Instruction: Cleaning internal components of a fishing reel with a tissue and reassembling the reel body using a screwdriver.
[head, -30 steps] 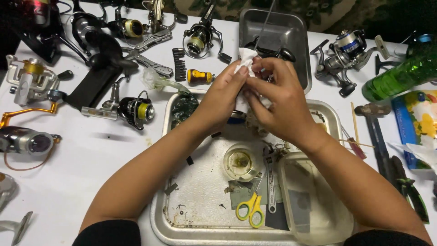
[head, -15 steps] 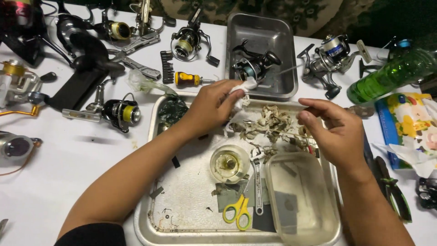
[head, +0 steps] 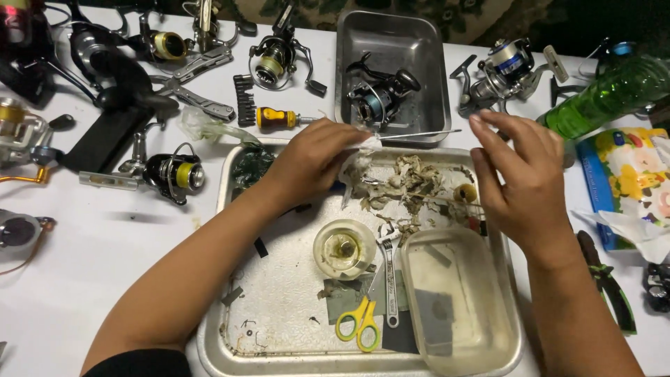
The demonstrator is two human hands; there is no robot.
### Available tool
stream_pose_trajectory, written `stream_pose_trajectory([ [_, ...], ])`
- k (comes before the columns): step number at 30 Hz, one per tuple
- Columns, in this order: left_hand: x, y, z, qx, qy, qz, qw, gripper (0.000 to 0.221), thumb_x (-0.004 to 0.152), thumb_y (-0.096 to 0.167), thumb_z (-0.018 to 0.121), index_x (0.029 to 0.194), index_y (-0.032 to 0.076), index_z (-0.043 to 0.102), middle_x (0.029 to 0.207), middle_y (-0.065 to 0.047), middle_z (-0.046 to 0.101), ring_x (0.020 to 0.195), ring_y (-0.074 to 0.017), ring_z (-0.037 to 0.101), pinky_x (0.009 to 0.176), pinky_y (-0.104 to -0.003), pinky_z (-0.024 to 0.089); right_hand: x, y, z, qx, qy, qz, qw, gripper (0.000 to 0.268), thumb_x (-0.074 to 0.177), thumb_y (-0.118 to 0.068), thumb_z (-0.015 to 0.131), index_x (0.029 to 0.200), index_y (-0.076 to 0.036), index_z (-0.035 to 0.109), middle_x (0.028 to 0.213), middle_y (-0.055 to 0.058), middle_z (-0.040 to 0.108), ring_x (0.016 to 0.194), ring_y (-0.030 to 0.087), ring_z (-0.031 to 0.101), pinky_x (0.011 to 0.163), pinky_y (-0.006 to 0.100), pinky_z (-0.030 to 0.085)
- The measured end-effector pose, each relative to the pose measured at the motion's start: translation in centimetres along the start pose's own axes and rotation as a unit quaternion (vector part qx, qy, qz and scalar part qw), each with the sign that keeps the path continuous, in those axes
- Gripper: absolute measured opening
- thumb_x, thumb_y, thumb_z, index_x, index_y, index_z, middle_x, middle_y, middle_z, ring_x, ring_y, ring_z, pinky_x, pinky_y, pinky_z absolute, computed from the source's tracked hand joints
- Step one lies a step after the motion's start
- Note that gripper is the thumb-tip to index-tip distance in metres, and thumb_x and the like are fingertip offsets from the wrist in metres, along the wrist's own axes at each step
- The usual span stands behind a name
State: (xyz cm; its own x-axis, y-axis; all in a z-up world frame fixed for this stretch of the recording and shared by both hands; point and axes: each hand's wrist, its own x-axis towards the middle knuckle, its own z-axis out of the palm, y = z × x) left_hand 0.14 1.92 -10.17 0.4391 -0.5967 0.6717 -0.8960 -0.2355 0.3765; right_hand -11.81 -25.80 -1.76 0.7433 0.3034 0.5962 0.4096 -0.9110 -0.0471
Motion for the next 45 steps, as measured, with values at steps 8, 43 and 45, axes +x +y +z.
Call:
stream_pose_trajectory([
  [8,0.2,1.2,-0.9,-0.032,-0.002,0.001,0.999,0.030,0.085,-0.003,0.075,0.113,0.004,0.066,0.104,-0.007,0.073,0.095,-0.0211,0.067,0.088,-0.032,0.057,1.4,-0.1,0.8,0.118,-0.019,0.008,0.993,0.030,0.092,-0.001,0.080,0.121,0.005,0.076,0.121,0.017,0.072,0.107,0.028,0.062,0.101,0.041,0.044],
  [43,-0.4,0.6,0.1,-0.141,-0.027,-0.038,0.989,0.071,0.088,-0.013,0.069,0.147,0.023,0.052,0.132,-0.007,0.071,0.104,-0.0182,0.070,0.091,-0.026,0.061,0.4,1.5,1.4,0.100,-0.123,0.004,0.987,0.009,0.096,0.000,0.078,0.104,-0.002,0.082,0.074,0.002,0.072,0.055,0.014,0.048,0.092,0.034,0.037],
  [45,-0.1,0.6,0.2,-0.162,-0.013,-0.074,0.984,0.057,0.088,-0.010,0.071,0.136,0.019,0.062,0.130,-0.009,0.073,0.077,-0.0105,0.069,0.067,-0.019,0.060,0.3,1.6,1.3,0.124,-0.120,0.023,0.985,0.007,0.097,0.001,0.078,0.103,0.000,0.081,0.073,0.003,0.071,0.055,0.015,0.047,0.090,0.033,0.038],
])
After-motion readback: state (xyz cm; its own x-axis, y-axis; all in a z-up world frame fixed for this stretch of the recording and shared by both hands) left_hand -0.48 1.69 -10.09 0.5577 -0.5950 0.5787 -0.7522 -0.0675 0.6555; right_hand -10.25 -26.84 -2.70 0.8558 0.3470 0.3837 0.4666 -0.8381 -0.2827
